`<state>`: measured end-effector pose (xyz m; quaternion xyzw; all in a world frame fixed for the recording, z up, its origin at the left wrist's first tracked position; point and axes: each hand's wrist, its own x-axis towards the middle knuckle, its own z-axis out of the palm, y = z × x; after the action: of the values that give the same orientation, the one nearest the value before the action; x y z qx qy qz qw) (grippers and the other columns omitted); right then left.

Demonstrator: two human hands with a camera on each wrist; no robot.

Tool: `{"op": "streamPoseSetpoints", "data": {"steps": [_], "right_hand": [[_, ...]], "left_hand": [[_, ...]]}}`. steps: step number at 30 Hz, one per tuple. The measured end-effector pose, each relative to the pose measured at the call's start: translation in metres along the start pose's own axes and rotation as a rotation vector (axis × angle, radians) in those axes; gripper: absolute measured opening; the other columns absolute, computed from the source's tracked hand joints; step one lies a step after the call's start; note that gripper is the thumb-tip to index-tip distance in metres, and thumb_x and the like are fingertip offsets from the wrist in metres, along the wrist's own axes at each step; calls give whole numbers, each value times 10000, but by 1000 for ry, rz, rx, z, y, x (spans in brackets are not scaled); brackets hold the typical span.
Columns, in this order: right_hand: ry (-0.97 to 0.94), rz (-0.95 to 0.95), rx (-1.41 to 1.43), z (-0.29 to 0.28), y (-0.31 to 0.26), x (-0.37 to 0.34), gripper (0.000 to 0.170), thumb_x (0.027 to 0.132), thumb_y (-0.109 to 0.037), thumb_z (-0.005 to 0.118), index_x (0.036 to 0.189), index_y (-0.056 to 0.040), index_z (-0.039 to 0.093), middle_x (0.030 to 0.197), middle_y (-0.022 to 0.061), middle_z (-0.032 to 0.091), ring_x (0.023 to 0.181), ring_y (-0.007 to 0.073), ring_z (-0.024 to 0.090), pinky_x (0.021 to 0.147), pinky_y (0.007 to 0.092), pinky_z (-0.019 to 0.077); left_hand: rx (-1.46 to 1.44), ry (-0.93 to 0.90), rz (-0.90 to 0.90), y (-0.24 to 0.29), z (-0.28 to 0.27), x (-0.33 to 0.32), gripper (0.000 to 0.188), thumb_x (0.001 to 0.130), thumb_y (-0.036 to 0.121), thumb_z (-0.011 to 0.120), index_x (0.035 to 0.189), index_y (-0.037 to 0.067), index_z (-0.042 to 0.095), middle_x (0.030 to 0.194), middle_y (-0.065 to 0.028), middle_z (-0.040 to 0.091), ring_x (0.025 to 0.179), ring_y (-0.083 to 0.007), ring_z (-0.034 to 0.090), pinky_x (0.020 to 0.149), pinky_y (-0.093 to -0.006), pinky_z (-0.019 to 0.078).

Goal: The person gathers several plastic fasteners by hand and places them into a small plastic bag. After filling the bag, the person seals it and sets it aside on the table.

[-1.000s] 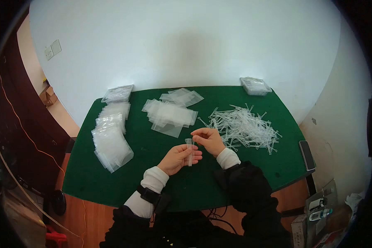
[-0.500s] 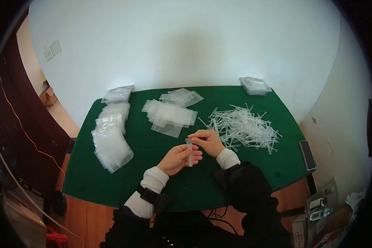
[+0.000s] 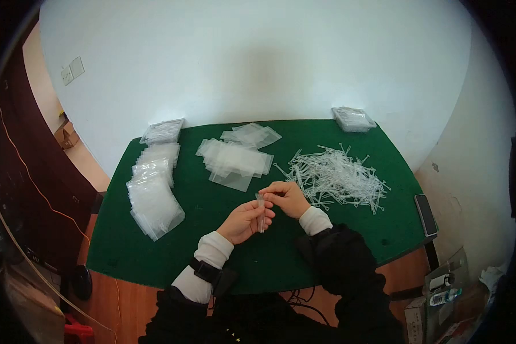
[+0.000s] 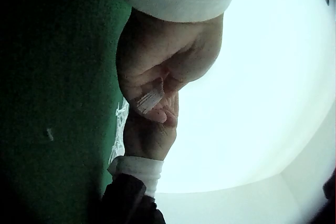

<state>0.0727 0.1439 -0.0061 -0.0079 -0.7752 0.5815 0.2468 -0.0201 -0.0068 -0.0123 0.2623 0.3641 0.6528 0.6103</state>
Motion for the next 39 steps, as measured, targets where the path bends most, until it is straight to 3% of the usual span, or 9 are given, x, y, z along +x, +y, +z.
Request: {"op": "streamPoseSetpoints", "data": {"steps": [7,10,11,13,17,21,30,34,39], "right_hand": [[13,38,-16,-2,9,1,127,755,-99,599,850,-30,649,746,60,602,686,138,573,619,249,445],[324,14,-589,-21,26,1,138,741,-165,606,800,-47,644,767,80,602,728,215,575,631,321,451],[325,15,-590,-30,28,0,138,741,-165,606,800,-47,644,767,80,602,728,215,575,631,321,451],[429,169,-1058,-45,28,-2,163,713,-232,615,786,-86,624,796,85,595,784,276,549,676,398,428],[477,213,-1328,-43,29,-5,160,657,-228,633,745,-95,615,731,79,582,712,276,556,676,415,414],[396,217,-1266,-38,25,-5,127,654,-202,617,738,-108,607,739,70,580,718,277,558,687,407,406],[370,321,-1199,-37,29,-4,93,681,-157,565,751,-128,618,786,64,605,762,275,570,688,397,403],[406,216,-1127,-37,33,-5,111,697,-165,572,780,-113,625,788,84,610,755,266,573,657,385,411],[422,118,-680,-34,32,-1,114,736,-136,591,804,-47,616,722,65,594,669,175,574,565,313,422]], "left_hand": [[-116,0,-14,0,0,1,155,914,175,384,970,51,459,713,-7,456,574,-90,389,541,-221,348],[-154,69,16,1,0,2,140,916,170,376,949,58,452,684,2,420,557,-85,349,523,-218,321],[-171,125,46,1,-1,2,136,918,172,368,939,63,448,677,5,406,555,-84,337,519,-219,312],[-189,179,77,0,-3,3,134,921,173,361,929,68,444,669,7,392,553,-82,325,515,-220,303],[-245,316,186,-2,-9,4,131,918,165,365,931,61,443,665,5,382,553,-86,320,512,-221,297],[-267,402,198,-2,-11,5,134,915,164,370,930,53,444,655,4,370,552,-90,318,509,-224,297],[-251,320,181,-3,-11,6,157,916,169,368,911,40,457,637,5,368,552,-94,322,508,-227,310],[-238,297,181,-2,-10,6,158,918,168,365,909,42,459,646,4,381,554,-95,330,514,-226,318],[-193,315,188,-2,-7,5,170,922,180,358,911,44,460,672,-1,415,572,-99,363,532,-228,344]]}}
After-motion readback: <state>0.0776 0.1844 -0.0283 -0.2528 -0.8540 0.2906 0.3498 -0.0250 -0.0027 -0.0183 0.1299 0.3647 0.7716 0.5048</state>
